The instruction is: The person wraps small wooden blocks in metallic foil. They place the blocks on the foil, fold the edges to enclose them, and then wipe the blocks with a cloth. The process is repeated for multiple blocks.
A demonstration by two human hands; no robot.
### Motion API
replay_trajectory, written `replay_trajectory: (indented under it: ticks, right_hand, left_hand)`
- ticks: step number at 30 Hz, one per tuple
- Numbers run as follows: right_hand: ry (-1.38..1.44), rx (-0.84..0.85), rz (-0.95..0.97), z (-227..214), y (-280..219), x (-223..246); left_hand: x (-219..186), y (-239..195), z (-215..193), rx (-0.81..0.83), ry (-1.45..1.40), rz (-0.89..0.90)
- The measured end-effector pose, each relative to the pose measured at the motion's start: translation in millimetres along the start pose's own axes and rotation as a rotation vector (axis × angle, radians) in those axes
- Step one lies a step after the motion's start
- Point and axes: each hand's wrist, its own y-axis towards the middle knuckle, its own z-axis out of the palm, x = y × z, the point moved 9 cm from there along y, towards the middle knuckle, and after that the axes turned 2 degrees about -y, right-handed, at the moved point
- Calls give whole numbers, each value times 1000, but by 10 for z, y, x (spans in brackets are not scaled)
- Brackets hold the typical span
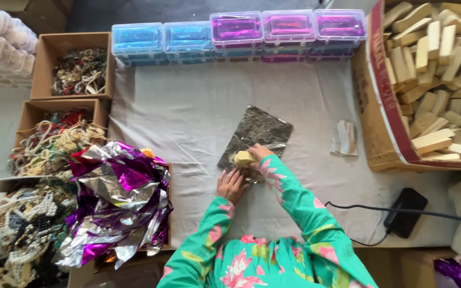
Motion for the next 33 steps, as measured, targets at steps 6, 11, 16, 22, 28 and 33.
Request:
replay_trajectory:
  ticks: [6, 11, 16, 22, 28, 33]
  right_hand:
    - [70, -82, -92, -322, -97, 110]
    - [67, 7, -122, -582, -117, 273]
    - [103, 47, -33, -747, -202, 323]
    - [126, 153, 5, -390, -122, -116]
    - [-47, 119, -98, -466, -138, -7]
    - [-25, -21, -75, -778, -284, 190]
  left_hand:
    - [-269, 26, 12, 89, 134, -3]
    - [-478, 134, 439, 185, 91, -151]
    - [-549, 115, 787, 315, 54, -112]
    - [-749, 132, 492, 239, 150, -23]
    - [-837, 122, 449, 240, 145, -57]
    - [-791, 15, 647, 276, 138, -97]
